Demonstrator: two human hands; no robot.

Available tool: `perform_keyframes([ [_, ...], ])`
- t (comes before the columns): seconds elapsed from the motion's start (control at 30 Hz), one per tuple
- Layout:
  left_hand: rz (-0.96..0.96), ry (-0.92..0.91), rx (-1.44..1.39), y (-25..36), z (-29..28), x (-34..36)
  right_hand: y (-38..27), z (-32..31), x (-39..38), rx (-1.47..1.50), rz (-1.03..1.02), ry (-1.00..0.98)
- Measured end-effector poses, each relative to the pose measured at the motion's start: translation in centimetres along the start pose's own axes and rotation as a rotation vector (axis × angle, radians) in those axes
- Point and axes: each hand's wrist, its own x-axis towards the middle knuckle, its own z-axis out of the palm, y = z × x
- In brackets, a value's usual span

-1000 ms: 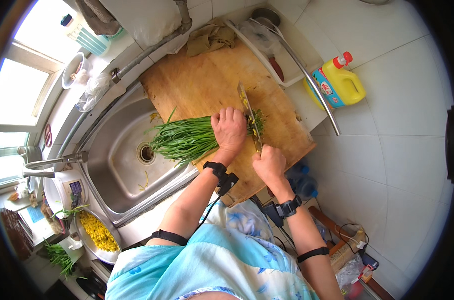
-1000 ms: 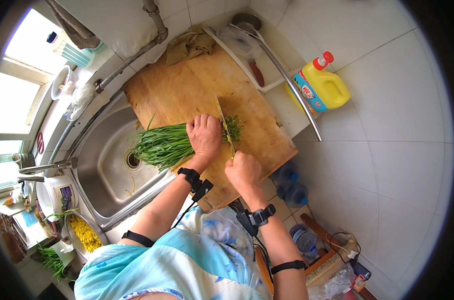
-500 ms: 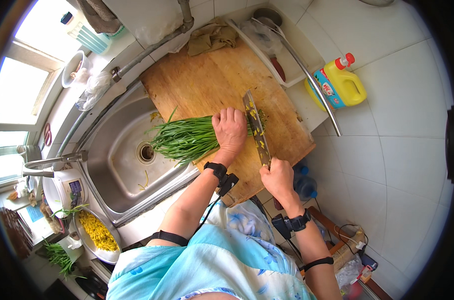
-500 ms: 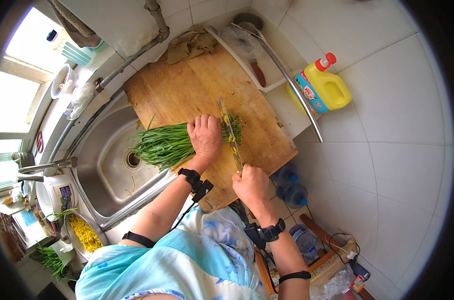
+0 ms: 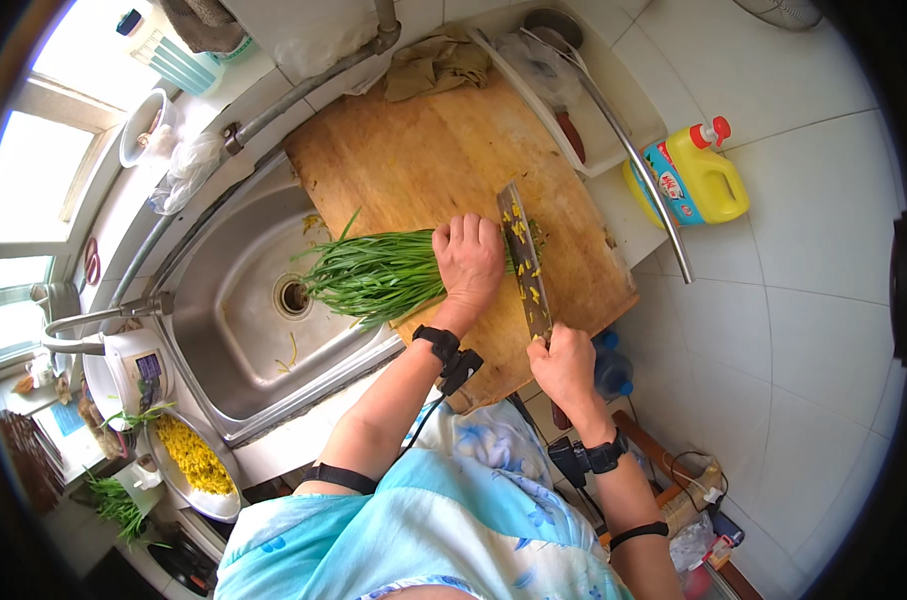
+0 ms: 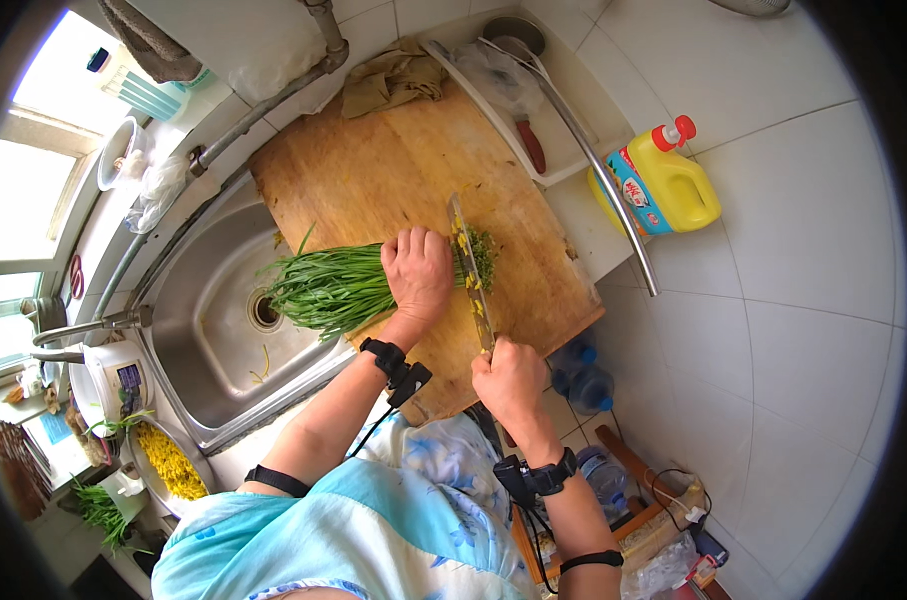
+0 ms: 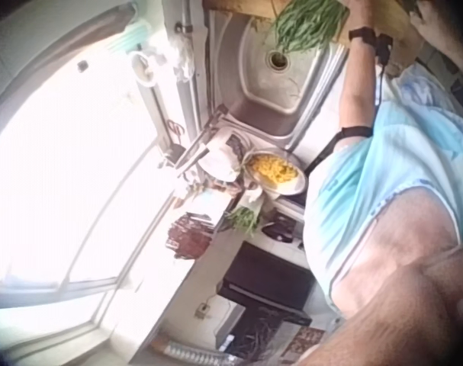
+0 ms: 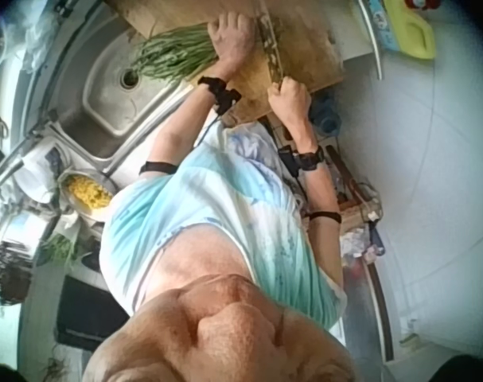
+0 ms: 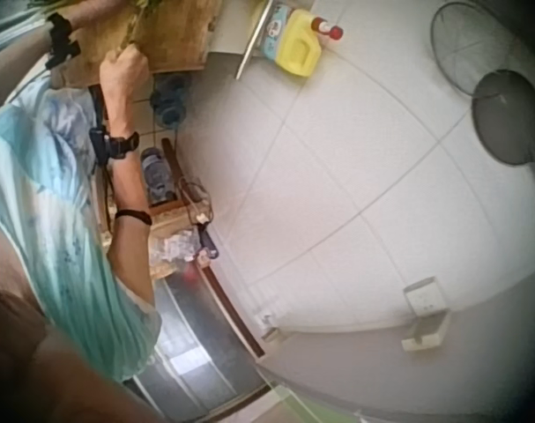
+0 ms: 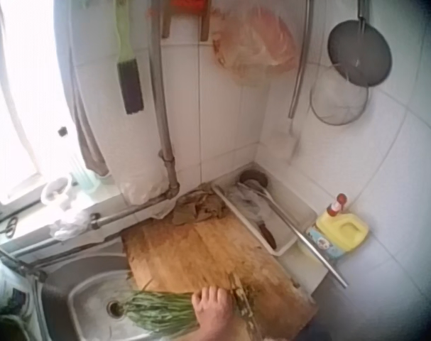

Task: The person is chopping green onions on a wooden cutting board with a large knife.

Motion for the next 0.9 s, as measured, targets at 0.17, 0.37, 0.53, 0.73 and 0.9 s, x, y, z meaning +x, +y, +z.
perform_keyframes([
  [0.17,0.0,-0.031,-0.012,0.3,-0.4,0.2,-0.1,0.2,1.3,0.045,0.065,-0.075],
  [0.37,-0.001,0.012,-0.001,0.0,0.1,0.2,-1.5,2.4,3.1,-0.081,0.07,0.0],
  [0.53,0.005,-0.006,0.026,0.4,0.0,0.3,0.5,1.6,2.8,-0.014,0.051,0.064],
  [0.73,-0.013,0.016,0.027,1.3,0.7,0.6,0.5,0.1,2.5,-0.1,0.007,0.045],
  [0.9,-0.034,-0.015,-0.035,1.3,-0.2,0.6,-0.2,-0.1,1.3,-0.053,0.0,0.063],
])
